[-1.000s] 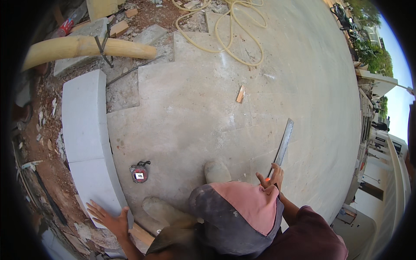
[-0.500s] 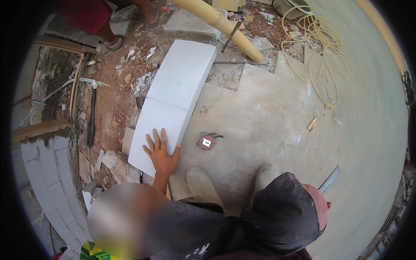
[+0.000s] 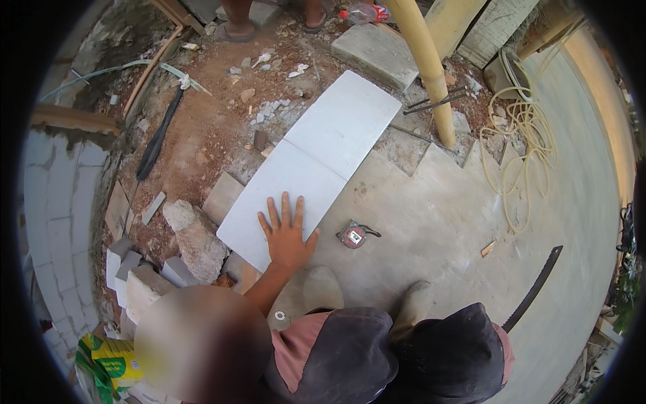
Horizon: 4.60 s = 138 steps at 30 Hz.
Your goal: The person uses a hand saw to cut a white rectangular tile placed on the ground. They hold the tile steady with one hand while sawing through it with the other. After completing the cut, they separate the two pieces and place them on the ground.
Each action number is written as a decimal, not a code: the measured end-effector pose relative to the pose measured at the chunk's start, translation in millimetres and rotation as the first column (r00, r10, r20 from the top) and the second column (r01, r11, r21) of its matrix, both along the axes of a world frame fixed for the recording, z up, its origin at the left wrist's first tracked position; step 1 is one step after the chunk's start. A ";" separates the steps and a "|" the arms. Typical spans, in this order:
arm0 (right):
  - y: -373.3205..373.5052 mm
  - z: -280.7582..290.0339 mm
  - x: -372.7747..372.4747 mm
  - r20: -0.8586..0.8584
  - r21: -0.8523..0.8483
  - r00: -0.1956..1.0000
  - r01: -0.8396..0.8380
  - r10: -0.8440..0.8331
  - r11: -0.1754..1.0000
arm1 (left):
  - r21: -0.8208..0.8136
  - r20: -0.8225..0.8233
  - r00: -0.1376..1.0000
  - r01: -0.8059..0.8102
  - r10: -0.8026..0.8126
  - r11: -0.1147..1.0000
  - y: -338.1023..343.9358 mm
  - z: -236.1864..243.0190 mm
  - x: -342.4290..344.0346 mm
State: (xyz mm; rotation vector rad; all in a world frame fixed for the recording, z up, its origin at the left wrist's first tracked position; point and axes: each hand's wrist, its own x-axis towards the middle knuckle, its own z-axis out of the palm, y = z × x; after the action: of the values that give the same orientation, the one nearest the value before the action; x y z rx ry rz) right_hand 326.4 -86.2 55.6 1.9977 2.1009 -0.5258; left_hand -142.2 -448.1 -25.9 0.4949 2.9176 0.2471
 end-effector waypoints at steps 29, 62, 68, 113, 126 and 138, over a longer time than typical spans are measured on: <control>4.7 -36.8 -358.1 -0.739 -0.016 0.264 -0.927 0.619 0.376 | -0.177 0.014 0.978 -0.202 0.207 0.963 11.2 -2.2 -61.4; 12.4 -53.2 -348.5 -0.692 0.093 0.180 -0.938 0.699 0.334 | -0.162 0.044 0.977 -0.197 0.206 0.967 9.3 0.6 -65.0; 11.6 -55.4 -349.2 -0.686 0.051 0.189 -0.951 0.703 0.305 | -0.175 0.042 0.976 -0.203 0.213 0.963 9.7 -0.5 -65.2; 13.0 -65.1 -362.8 -0.734 -0.014 0.238 -0.942 0.636 0.336 | -0.157 0.047 0.971 -0.225 0.235 0.962 9.8 2.7 -67.3; 19.9 -73.8 -366.0 -0.844 0.018 0.146 -0.954 0.516 0.299 | -0.106 -0.072 0.936 -0.352 0.345 0.930 6.9 -6.4 -96.4; 23.8 -70.8 -363.7 -0.848 -0.048 0.203 -0.949 0.489 0.310 | -0.105 0.031 0.929 -0.363 0.368 0.926 6.0 2.0 -100.9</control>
State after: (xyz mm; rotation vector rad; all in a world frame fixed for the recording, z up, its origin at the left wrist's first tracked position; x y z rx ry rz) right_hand -37.4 -62.4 -15.2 0.0816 2.4638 -1.6304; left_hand -243.1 -442.1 -23.9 -0.0755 2.9331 0.1592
